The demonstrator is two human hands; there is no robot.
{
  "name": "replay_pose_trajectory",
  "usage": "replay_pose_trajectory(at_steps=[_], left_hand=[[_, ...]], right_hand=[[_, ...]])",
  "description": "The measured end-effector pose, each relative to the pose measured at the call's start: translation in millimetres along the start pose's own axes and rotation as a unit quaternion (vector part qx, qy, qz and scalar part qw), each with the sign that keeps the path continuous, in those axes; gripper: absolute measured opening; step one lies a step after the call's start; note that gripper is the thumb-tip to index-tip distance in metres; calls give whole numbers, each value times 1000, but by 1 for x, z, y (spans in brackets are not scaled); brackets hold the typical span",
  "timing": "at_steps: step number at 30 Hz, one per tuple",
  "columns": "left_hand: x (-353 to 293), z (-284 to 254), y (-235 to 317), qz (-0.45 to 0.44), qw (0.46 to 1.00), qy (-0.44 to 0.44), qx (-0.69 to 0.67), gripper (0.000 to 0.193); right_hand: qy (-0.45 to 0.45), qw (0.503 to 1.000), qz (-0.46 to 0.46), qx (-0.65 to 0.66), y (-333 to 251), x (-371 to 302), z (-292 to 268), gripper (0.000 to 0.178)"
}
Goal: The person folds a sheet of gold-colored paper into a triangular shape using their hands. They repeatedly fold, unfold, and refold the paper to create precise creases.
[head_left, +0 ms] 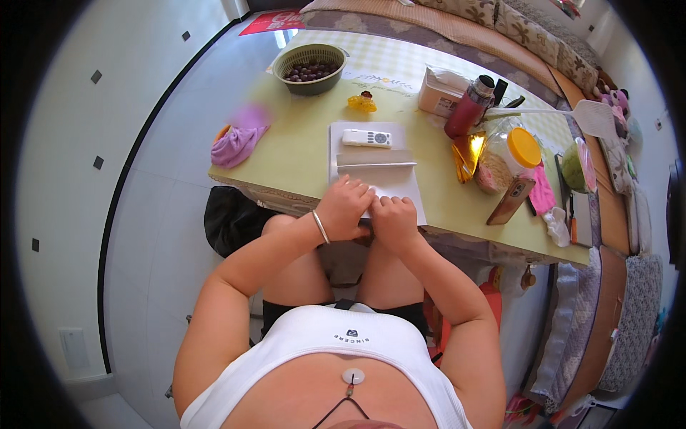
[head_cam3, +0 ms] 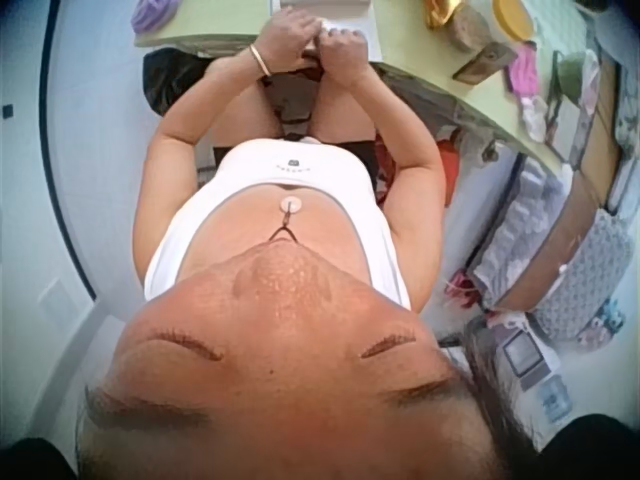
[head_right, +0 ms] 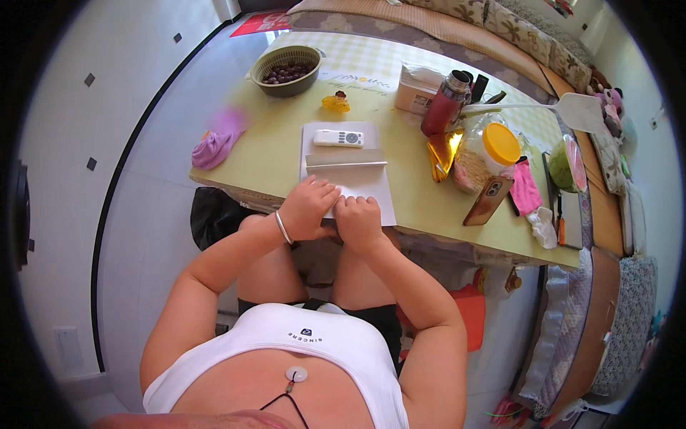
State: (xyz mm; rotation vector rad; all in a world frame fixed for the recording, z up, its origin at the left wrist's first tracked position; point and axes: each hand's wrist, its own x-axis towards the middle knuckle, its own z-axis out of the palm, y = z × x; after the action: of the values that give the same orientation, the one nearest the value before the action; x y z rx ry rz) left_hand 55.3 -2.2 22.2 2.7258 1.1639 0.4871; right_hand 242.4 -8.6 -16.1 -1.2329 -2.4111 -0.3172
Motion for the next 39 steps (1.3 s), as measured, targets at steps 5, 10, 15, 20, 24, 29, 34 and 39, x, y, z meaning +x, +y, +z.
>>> replay_pose_trajectory(at_steps=[5,10,15,20,24,29,34,39], left_hand=[[-31,18,-35,-28,995,96,-14,16],[-26,2,-59,-2,989,122,-79,8],[-24,9,-81,-23,986,49,-160,14],[-26,20,-82,-81,968,48,-234,16],[-28,34,-77,-161,943,178,-231,21],[-22,40,-77,-243,946,191,-100,20],[-8,30,-64,-284,943,173,25,23],[-13,35,-56,-57,959,253,118,44]], right_hand=[[-76,996,-7,47,4,-6,-11,13],[-137,975,-4,176,34,-7,-14,12],[-137,966,2,220,59,4,-10,8],[-114,917,110,366,77,0,11,16],[-30,845,223,485,77,7,25,22],[21,916,224,331,68,22,33,19],[77,956,216,184,65,19,53,15],[94,945,225,218,62,19,55,14]])
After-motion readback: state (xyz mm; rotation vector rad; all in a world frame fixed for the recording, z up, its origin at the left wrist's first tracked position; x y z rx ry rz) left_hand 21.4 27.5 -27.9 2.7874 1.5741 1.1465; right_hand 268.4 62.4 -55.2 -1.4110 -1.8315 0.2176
